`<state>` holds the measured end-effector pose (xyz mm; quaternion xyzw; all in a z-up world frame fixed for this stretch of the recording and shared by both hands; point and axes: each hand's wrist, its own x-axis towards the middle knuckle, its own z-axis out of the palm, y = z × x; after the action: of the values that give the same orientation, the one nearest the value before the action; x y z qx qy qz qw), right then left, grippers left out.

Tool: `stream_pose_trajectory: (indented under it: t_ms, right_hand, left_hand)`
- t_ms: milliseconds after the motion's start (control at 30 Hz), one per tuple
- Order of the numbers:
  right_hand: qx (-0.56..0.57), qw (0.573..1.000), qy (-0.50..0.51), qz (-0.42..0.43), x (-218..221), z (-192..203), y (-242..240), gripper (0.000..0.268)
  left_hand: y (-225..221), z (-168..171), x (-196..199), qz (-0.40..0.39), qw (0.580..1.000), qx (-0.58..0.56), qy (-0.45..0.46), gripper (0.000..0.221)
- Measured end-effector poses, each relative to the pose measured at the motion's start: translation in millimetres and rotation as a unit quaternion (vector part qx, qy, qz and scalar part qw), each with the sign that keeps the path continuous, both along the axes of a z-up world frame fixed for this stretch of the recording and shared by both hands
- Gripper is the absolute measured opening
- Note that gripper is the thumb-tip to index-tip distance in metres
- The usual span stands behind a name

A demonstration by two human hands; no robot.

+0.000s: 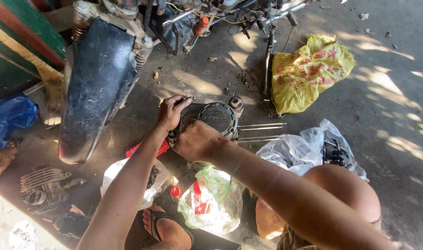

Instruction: Disassembling and inspecting motorcycle engine components on the floor of a workshop.

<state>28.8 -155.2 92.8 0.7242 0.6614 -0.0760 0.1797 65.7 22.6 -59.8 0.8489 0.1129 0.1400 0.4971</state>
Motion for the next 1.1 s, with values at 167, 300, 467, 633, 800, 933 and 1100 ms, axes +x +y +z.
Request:
stream_pose_trajectory:
  t_ms: [167, 300, 467, 633, 800, 933, 1100]
  right_hand:
    - [0.036, 0.999, -0.004, -0.021, 6.4, -38.2, -5.5, 0.014]
    - [0.098, 0.981, -0.109, 0.13, 16.7, -27.9, -21.9, 0.017]
    - [0.28, 0.946, 0.04, 0.161, 64.9, -48.3, -67.3, 0.009]
    - [0.112, 0.991, 0.052, 0.058, 77.9, -31.2, -80.7, 0.012]
    - [0.155, 0.983, 0.021, 0.092, 86.8, -57.0, -84.0, 0.004]
    - [0.215, 0.969, 0.043, 0.118, 88.6, -66.9, -84.3, 0.005]
    - [0.294, 0.942, 0.027, 0.159, 84.4, -65.0, -81.0, 0.009]
  left_hand:
    - [4.2, -5.7, -3.1, -0.004, 1.0, 0.013, -0.026, 0.041]
    - [5.8, -14.9, 2.1, -0.017, 0.999, -0.042, -0.03, 0.039]
    - [11.0, -18.3, 1.6, -0.027, 0.999, -0.001, -0.027, 0.044]
    - [12.6, -21.4, 5.1, -0.021, 1.0, -0.006, -0.021, 0.047]
    - [11.4, -21.0, 6.4, -0.024, 0.999, -0.045, 0.018, 0.048]
    - [10.4, -20.2, 6.2, -0.026, 0.999, -0.047, 0.002, 0.047]
    - [10.5, -20.1, 4.4, -0.03, 0.999, -0.042, -0.005, 0.048]
